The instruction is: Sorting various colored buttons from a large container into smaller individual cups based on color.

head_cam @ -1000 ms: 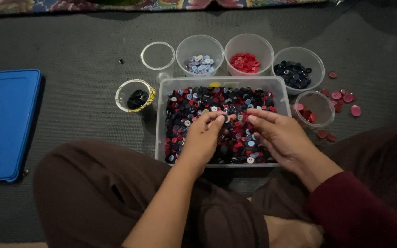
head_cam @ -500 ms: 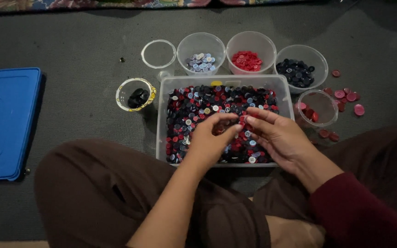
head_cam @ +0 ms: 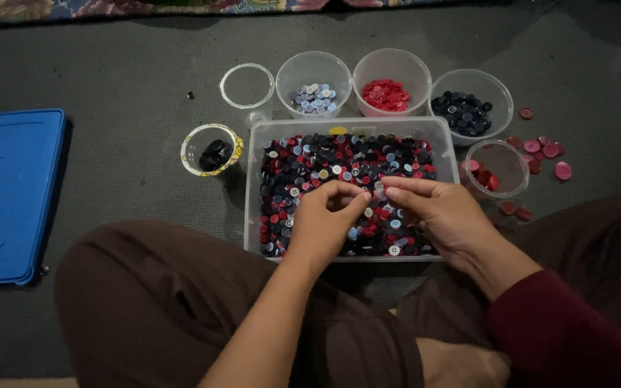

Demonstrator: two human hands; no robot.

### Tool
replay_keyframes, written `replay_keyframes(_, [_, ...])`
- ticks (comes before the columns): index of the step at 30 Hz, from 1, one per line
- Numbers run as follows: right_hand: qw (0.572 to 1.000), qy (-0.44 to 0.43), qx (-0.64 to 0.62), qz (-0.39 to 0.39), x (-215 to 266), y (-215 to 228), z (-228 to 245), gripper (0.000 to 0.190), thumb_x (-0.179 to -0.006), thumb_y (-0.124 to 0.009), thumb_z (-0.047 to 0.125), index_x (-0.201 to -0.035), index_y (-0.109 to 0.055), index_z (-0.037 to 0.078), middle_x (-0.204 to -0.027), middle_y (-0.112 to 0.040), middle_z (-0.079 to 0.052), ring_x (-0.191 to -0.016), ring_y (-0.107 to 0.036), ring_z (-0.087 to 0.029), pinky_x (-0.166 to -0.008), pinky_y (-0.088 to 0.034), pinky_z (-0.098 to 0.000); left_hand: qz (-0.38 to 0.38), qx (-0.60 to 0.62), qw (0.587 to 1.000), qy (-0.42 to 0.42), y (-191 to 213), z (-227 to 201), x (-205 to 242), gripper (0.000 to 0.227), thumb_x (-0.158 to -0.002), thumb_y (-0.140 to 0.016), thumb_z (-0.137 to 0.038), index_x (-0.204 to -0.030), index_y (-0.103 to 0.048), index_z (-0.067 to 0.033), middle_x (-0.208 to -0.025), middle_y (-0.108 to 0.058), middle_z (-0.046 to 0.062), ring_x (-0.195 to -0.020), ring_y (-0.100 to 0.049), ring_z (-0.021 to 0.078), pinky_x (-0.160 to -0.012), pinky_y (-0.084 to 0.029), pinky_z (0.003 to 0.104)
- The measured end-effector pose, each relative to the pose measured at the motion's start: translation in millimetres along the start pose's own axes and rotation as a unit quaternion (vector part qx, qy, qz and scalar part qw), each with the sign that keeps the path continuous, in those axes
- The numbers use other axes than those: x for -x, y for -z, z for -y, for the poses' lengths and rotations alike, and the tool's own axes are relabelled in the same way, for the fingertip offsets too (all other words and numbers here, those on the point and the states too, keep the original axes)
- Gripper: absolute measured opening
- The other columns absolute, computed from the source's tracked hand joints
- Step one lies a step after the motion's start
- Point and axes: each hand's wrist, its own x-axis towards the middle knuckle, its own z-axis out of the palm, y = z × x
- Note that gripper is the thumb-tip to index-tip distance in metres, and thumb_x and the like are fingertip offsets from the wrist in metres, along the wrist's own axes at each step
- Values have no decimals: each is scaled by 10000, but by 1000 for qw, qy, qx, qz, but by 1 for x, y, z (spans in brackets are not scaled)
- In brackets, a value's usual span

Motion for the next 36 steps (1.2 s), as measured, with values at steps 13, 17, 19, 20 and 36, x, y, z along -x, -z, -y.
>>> replay_keyframes(13, [987,31,159,-21,5,1,11,249,-912,-746,150,-1152,-811,132,-1033,-789,-178,-997,-755,-317,-830,-550,-376,19,1,1000,-19,3,-11,12,124,-860,-784,-259,-963,-807,-195,-842,-781,31,-871,-738,185,-794,-579,330])
replay_keyframes(17, [952,78,289,-59,5,0,11,269,-887,-754,162,-1139,-825,220,-929,-807,-128,-951,-760,-307,-803,-583,-380,32,-50,998,2,1,-15,12,157,-852,-749,-295,-968,-798,-202,-844,-776,25,-894,-736,216,-818,-567,350])
replay_keyframes(19, [945,91,307,-65,0,0,8,310,-881,-767,163,-1182,-812,225,-910,-805,-124,-917,-764,-324,-789,-590,-393,31,-66,997,0,-2,-15,9,166,-846,-748,-308,-960,-796,-197,-841,-770,23,-890,-735,219,-815,-565,351])
replay_keyframes(20, [934,92,337,-69,-4,1,3,270,-879,-761,198,-1131,-824,273,-900,-807,-103,-956,-755,-307,-806,-590,-394,27,-67,997,3,-4,-14,7,176,-847,-744,-314,-965,-790,-192,-839,-766,21,-889,-735,223,-817,-566,356])
replay_keyframes(36, [877,121,461,-66,-44,19,3,158,-921,-712,248,-1039,-816,226,-924,-806,-84,-1008,-740,-320,-863,-563,-434,4,-188,982,8,-25,-62,-33,221,-867,-656,-416,-928,-778,-243,-903,-782,13,-1027,-734,308,-922,-551,423])
